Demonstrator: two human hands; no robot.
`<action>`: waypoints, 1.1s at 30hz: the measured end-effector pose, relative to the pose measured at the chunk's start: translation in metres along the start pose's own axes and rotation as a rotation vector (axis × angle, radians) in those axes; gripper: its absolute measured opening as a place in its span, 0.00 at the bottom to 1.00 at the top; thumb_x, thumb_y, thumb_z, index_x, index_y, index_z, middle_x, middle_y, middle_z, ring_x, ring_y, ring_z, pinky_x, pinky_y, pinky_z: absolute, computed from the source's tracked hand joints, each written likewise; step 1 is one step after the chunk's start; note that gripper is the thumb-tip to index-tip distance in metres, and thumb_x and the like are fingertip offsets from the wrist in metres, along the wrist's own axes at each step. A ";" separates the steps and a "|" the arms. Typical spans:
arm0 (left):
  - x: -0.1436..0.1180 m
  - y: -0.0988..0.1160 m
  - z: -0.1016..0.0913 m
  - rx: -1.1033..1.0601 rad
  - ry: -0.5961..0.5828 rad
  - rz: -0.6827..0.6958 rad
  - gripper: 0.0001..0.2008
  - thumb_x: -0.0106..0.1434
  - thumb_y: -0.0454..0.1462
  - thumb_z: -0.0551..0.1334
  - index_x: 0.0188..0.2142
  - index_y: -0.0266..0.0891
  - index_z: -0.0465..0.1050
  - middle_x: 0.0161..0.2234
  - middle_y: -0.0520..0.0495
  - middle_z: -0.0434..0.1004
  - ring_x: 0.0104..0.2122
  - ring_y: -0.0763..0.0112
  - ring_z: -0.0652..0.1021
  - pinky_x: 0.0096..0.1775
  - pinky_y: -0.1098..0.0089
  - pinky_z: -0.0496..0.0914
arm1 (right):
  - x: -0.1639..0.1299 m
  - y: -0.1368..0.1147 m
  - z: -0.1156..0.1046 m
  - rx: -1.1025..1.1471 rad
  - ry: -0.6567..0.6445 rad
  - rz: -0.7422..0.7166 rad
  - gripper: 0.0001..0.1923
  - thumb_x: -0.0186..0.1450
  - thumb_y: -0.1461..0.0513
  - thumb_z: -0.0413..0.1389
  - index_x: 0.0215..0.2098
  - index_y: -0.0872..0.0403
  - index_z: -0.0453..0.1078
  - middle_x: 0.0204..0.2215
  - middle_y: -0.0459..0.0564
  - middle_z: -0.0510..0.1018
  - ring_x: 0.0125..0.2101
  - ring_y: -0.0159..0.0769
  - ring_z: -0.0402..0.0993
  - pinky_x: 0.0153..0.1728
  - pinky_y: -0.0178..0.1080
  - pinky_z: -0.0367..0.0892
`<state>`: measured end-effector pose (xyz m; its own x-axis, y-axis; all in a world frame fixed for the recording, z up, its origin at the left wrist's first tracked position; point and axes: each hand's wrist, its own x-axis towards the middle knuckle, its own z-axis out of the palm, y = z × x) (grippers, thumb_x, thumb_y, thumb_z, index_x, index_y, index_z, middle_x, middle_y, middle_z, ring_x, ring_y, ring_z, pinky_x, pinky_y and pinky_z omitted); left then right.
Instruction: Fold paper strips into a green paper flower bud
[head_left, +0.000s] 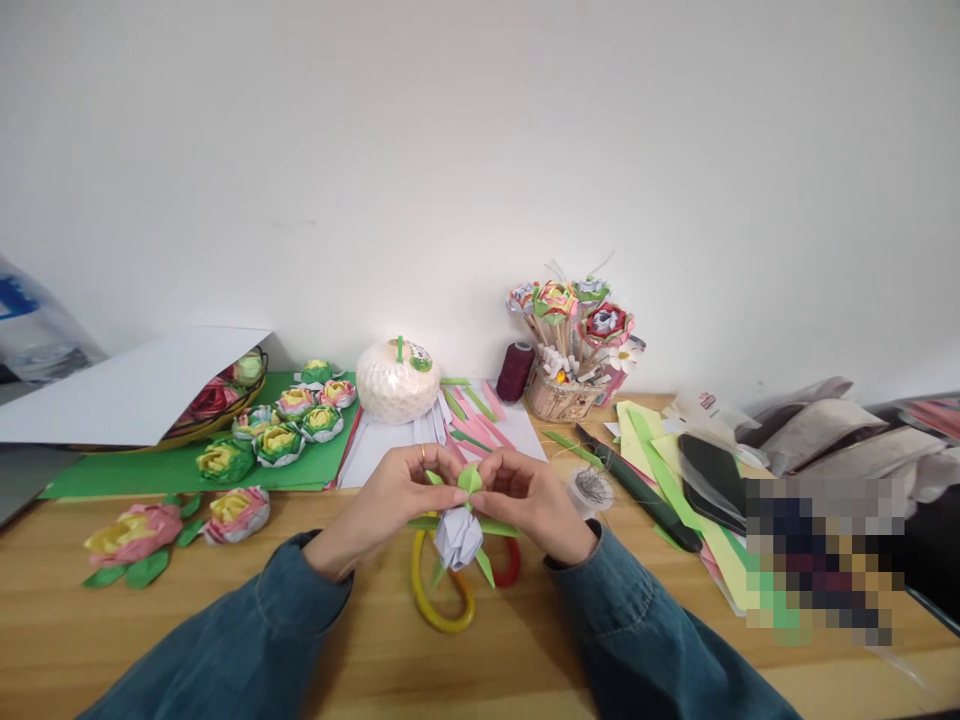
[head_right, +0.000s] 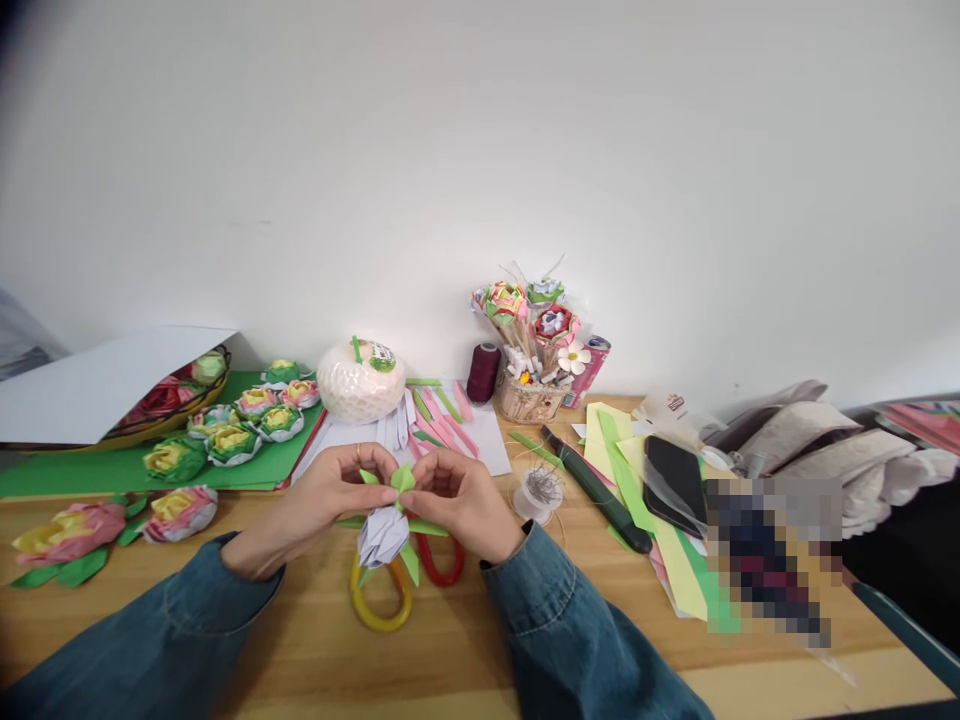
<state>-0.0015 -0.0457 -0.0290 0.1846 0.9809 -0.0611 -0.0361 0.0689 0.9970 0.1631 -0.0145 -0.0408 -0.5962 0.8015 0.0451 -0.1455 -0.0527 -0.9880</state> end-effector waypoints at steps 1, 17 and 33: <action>0.000 0.000 0.000 0.011 -0.001 0.008 0.09 0.43 0.34 0.66 0.24 0.34 0.69 0.22 0.54 0.68 0.23 0.78 0.67 0.27 0.75 0.62 | 0.000 0.000 0.000 -0.016 -0.002 -0.009 0.14 0.48 0.61 0.63 0.24 0.57 0.62 0.20 0.40 0.66 0.20 0.23 0.61 0.23 0.30 0.57; 0.002 -0.002 0.001 0.078 -0.069 0.004 0.05 0.48 0.36 0.62 0.24 0.35 0.67 0.21 0.54 0.67 0.23 0.77 0.67 0.27 0.74 0.63 | -0.003 0.002 0.000 -0.270 0.011 -0.079 0.09 0.55 0.60 0.55 0.23 0.56 0.61 0.19 0.42 0.65 0.19 0.26 0.63 0.22 0.31 0.60; 0.008 -0.011 -0.005 0.281 0.076 0.136 0.06 0.50 0.36 0.61 0.28 0.36 0.69 0.26 0.51 0.71 0.25 0.75 0.69 0.28 0.74 0.63 | 0.004 0.009 -0.003 -0.321 0.045 0.025 0.09 0.52 0.60 0.58 0.22 0.58 0.64 0.19 0.42 0.66 0.21 0.26 0.61 0.24 0.31 0.59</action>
<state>-0.0045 -0.0382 -0.0408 0.1226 0.9892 0.0804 0.2192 -0.1060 0.9699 0.1618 -0.0095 -0.0497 -0.5602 0.8281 0.0204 0.1299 0.1122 -0.9852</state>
